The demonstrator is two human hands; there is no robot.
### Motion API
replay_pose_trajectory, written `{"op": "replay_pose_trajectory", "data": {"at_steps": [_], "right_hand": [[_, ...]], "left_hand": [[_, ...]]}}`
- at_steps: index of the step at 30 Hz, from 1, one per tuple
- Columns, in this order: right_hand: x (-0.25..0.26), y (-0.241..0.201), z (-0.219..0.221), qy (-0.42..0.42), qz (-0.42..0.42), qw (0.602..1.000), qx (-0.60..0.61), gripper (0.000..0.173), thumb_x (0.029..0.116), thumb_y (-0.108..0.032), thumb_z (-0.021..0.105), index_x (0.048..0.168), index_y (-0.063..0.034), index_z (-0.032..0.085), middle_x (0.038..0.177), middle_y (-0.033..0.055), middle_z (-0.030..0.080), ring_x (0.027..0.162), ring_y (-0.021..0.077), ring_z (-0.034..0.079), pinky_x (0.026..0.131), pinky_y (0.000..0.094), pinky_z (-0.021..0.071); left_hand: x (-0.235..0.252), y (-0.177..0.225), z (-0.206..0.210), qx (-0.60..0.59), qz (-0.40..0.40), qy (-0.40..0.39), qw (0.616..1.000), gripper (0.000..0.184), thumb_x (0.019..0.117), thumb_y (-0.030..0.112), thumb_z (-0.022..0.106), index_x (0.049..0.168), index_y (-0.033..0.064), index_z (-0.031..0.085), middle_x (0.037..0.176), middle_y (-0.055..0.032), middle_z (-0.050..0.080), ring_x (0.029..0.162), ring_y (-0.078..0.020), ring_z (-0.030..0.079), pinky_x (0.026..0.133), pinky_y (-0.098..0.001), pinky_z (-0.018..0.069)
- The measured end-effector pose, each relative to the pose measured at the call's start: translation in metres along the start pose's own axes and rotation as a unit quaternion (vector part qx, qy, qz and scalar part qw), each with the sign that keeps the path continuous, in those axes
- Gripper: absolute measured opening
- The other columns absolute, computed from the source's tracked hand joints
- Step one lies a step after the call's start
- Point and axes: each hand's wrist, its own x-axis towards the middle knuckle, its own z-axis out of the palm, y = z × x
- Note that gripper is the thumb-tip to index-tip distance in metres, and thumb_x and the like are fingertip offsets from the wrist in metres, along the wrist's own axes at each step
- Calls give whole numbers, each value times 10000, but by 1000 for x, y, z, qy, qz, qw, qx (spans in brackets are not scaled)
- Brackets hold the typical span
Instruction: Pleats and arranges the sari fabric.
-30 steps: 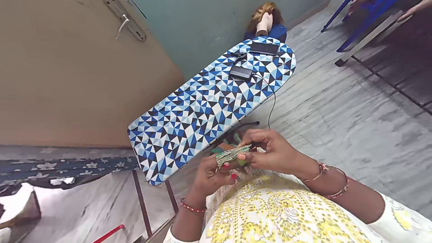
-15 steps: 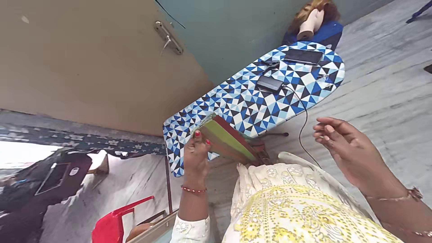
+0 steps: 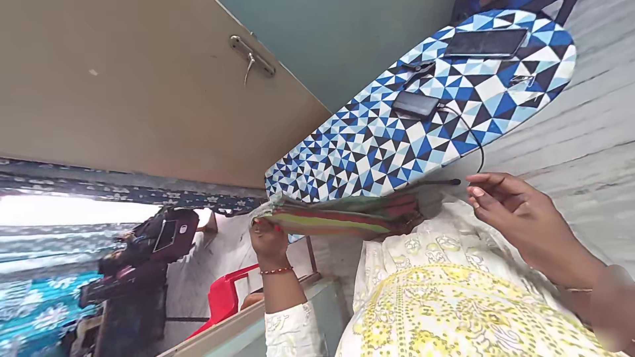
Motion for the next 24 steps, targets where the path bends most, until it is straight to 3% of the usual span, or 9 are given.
{"op": "replay_pose_trajectory", "data": {"at_steps": [4, 5, 6, 8, 11, 17, 21, 23, 24], "right_hand": [[3, 4, 1, -5, 3, 1000, 3, 303, 950, -213, 595, 1216, -70, 601, 1000, -115, 647, 819, -66, 613, 716, 122, 522], [3, 3, 2, -9, 2, 1000, 8, 288, 944, -206, 599, 1204, -82, 608, 998, -126, 654, 822, -68, 616, 719, 122, 525], [3, 2, 3, -13, -5, 1000, 15, 260, 942, -199, 605, 1182, -103, 625, 988, -142, 664, 815, -72, 620, 712, 118, 527], [3, 0, 5, -37, -43, 998, 20, 198, 949, -199, 605, 1131, -151, 667, 1000, -168, 664, 830, -74, 618, 722, 119, 528], [5, 0, 8, -86, -129, 988, 5, 167, 975, -255, 606, 1097, -199, 705, 1060, -162, 658, 917, -60, 628, 811, 151, 553], [2, -23, 8, -166, -210, 964, -5, 168, 1034, -293, 565, 1024, -193, 699, 984, -140, 673, 953, -65, 624, 831, 123, 521], [-6, -63, 6, -233, -243, 941, -22, 273, 1081, -331, 489, 1080, -125, 668, 872, -88, 647, 797, -76, 582, 723, 89, 468], [-11, -94, 13, -310, -282, 907, -40, 277, 1075, -286, 497, 1034, -68, 664, 775, 0, 586, 701, 35, 555, 656, 160, 461], [-15, -112, 21, -345, -293, 890, -55, 269, 1056, -252, 527, 924, -59, 658, 699, 27, 549, 646, 96, 541, 614, 217, 454]], "left_hand": [[-33, 22, 11, -53, -52, 22, 997, 256, 934, 530, 625, 898, 303, 738, 850, 130, 759, 831, 28, 708, 762, -203, 586], [-41, 27, 12, -54, -45, -14, 997, 250, 932, 523, 630, 933, 300, 743, 897, 131, 764, 873, 32, 707, 793, -191, 582], [-46, 28, 11, -49, -14, -96, 994, 278, 958, 486, 608, 1050, 286, 778, 1017, 123, 775, 978, 27, 706, 876, -187, 572], [-52, 30, 16, 28, 74, -236, 968, 328, 1003, 429, 604, 1248, 244, 718, 1215, 90, 737, 1145, -31, 672, 994, -233, 548], [-66, 30, 36, 68, 110, -308, 943, 299, 1005, 330, 653, 1266, 190, 692, 1252, 70, 716, 1197, -74, 652, 1024, -259, 541], [-100, 9, 53, 65, 111, -299, 945, 185, 1054, 198, 569, 1169, 122, 694, 1230, 48, 719, 1199, -81, 649, 1026, -255, 532], [-108, -10, 55, 78, 122, -299, 943, 207, 1030, 209, 619, 1194, 94, 672, 1244, 18, 706, 1230, -84, 626, 1062, -267, 504], [-112, -20, 60, 104, 128, -292, 942, 227, 1026, 218, 629, 1208, 88, 670, 1248, 13, 705, 1230, -69, 621, 1067, -250, 495], [-114, -24, 63, 121, 135, -289, 940, 230, 1026, 219, 629, 1206, 80, 668, 1242, 0, 705, 1224, -70, 622, 1066, -245, 492]]}}
